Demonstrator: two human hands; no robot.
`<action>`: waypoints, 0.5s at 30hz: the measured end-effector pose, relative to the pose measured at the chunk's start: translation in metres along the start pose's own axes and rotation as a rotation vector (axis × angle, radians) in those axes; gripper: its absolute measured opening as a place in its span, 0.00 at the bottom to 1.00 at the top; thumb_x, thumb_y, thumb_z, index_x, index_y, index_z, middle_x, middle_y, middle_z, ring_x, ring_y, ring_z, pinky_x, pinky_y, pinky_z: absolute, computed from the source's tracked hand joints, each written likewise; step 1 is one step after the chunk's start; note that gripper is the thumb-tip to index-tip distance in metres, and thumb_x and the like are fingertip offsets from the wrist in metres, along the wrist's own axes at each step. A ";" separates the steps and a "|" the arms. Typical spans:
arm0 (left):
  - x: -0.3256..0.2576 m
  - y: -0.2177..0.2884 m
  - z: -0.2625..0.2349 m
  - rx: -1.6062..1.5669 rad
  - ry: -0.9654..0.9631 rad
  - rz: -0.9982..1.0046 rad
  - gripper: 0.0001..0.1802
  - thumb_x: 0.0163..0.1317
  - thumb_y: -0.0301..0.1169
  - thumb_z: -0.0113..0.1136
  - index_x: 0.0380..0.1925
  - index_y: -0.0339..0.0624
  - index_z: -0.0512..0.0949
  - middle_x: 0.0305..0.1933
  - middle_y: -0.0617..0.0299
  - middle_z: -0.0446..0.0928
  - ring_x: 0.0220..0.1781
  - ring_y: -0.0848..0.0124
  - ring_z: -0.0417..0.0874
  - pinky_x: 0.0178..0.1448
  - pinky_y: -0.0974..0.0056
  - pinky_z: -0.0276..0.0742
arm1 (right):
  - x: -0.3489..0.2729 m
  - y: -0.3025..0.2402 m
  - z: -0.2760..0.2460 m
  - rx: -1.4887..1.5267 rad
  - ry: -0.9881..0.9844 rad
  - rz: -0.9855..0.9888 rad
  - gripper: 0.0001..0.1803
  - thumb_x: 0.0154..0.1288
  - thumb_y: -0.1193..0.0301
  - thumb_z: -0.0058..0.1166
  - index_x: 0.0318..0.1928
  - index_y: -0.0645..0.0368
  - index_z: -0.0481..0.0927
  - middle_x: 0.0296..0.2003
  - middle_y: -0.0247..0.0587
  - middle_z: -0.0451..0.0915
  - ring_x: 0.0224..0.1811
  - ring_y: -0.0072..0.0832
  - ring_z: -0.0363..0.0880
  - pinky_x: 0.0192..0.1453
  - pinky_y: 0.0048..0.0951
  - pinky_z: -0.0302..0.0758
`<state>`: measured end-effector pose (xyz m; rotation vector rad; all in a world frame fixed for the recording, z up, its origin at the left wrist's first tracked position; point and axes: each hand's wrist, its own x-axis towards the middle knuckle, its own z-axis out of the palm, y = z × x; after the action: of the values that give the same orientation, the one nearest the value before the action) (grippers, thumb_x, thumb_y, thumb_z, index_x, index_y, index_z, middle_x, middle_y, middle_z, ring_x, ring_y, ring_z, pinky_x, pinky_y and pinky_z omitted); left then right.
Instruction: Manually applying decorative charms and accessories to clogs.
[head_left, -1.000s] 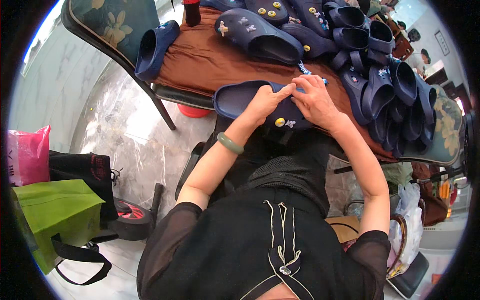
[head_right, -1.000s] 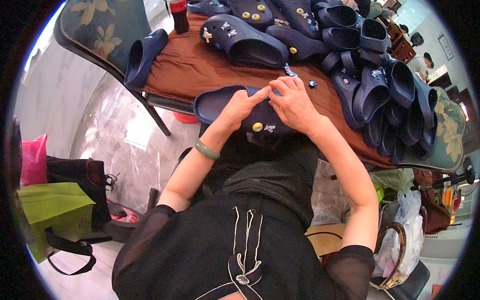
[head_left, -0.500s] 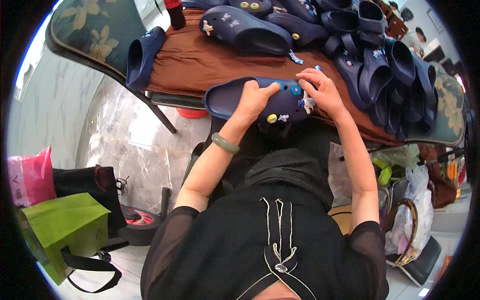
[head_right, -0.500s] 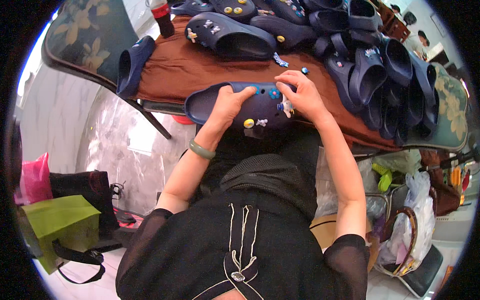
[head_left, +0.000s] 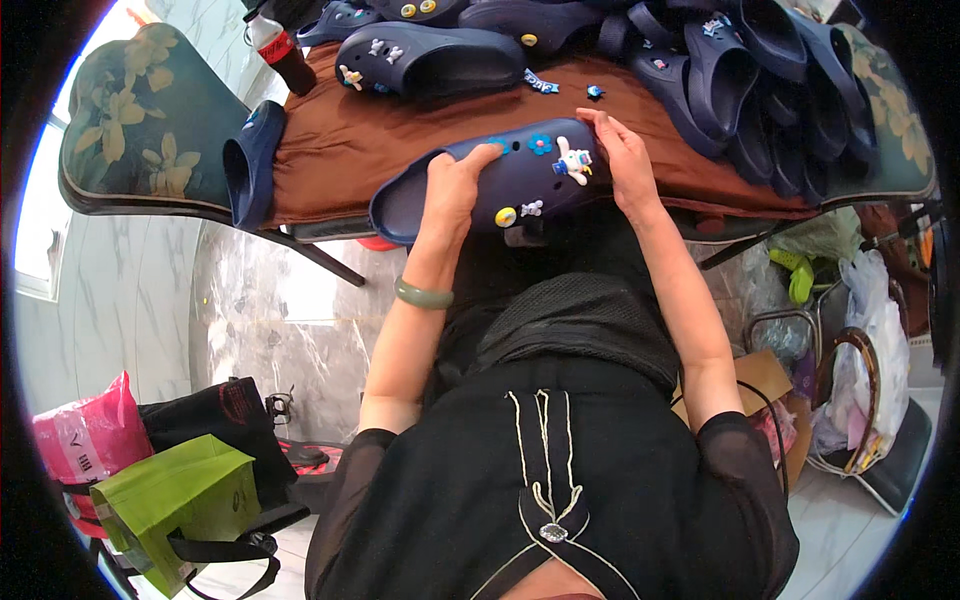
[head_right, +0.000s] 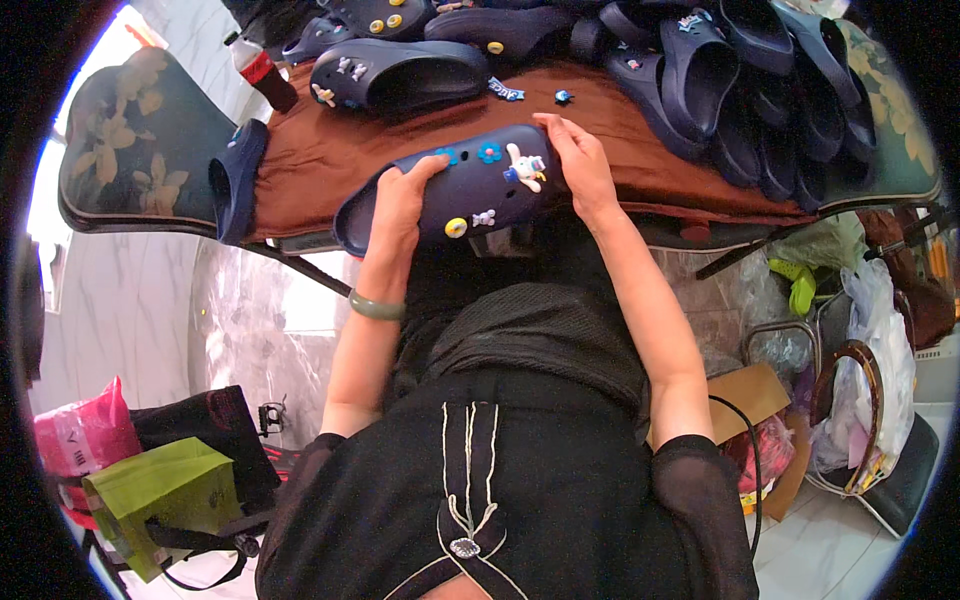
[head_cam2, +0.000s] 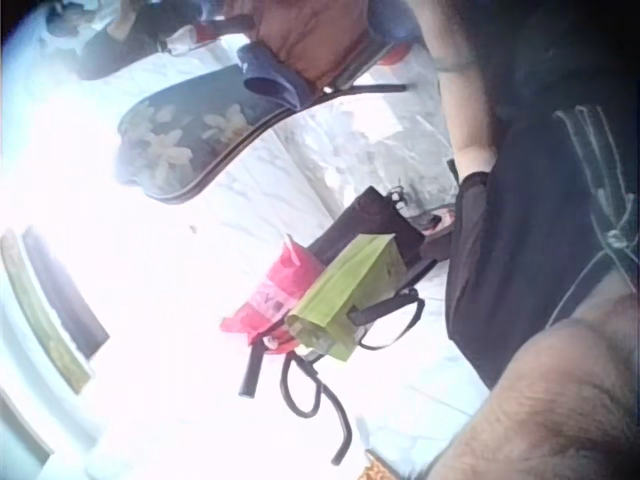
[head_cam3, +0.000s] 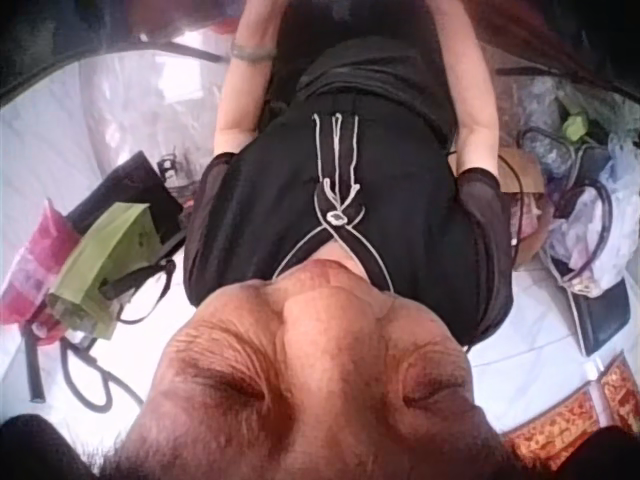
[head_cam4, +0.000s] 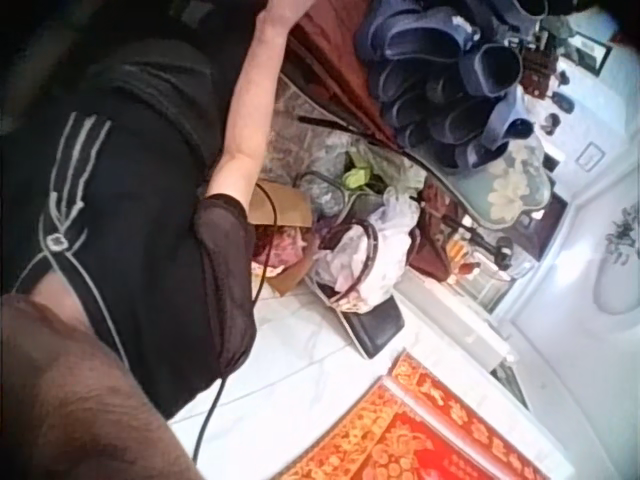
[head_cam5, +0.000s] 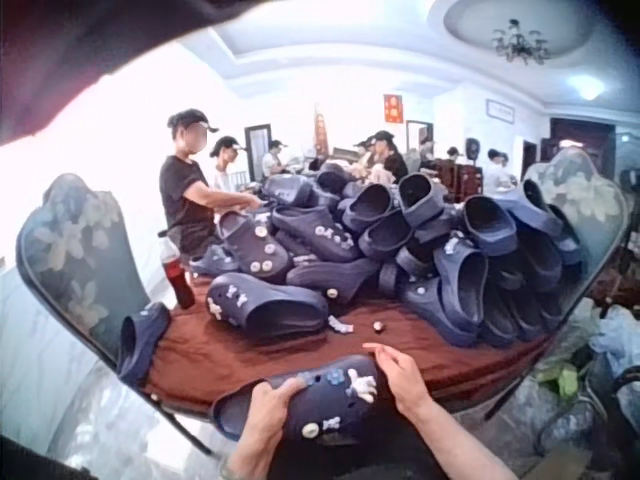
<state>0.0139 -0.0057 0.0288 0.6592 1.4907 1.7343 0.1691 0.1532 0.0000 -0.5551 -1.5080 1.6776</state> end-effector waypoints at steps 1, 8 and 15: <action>-0.002 -0.001 -0.002 -0.039 0.048 0.034 0.13 0.52 0.32 0.62 0.29 0.29 0.80 0.28 0.58 0.80 0.25 0.73 0.80 0.31 0.70 0.75 | -0.004 -0.004 -0.001 0.034 0.043 0.055 0.19 0.71 0.61 0.45 0.48 0.63 0.79 0.41 0.32 0.79 0.44 0.16 0.73 0.49 0.19 0.68; 0.001 0.011 -0.016 -0.343 0.133 0.149 0.14 0.59 0.31 0.59 0.37 0.28 0.78 0.37 0.54 0.81 0.34 0.70 0.83 0.40 0.68 0.78 | 0.004 0.025 -0.015 -0.329 0.057 -0.177 0.11 0.66 0.68 0.52 0.42 0.62 0.81 0.35 0.30 0.80 0.37 0.15 0.73 0.44 0.18 0.68; 0.016 -0.003 -0.031 -0.492 0.164 0.151 0.15 0.62 0.37 0.58 0.41 0.36 0.77 0.42 0.57 0.80 0.41 0.69 0.81 0.47 0.65 0.76 | 0.019 0.023 0.032 -0.403 -0.105 -0.194 0.09 0.62 0.68 0.56 0.37 0.62 0.81 0.31 0.32 0.81 0.31 0.17 0.75 0.37 0.20 0.70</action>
<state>-0.0196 -0.0114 0.0188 0.3835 1.0681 2.2087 0.1274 0.1494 -0.0123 -0.5151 -1.9284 1.2776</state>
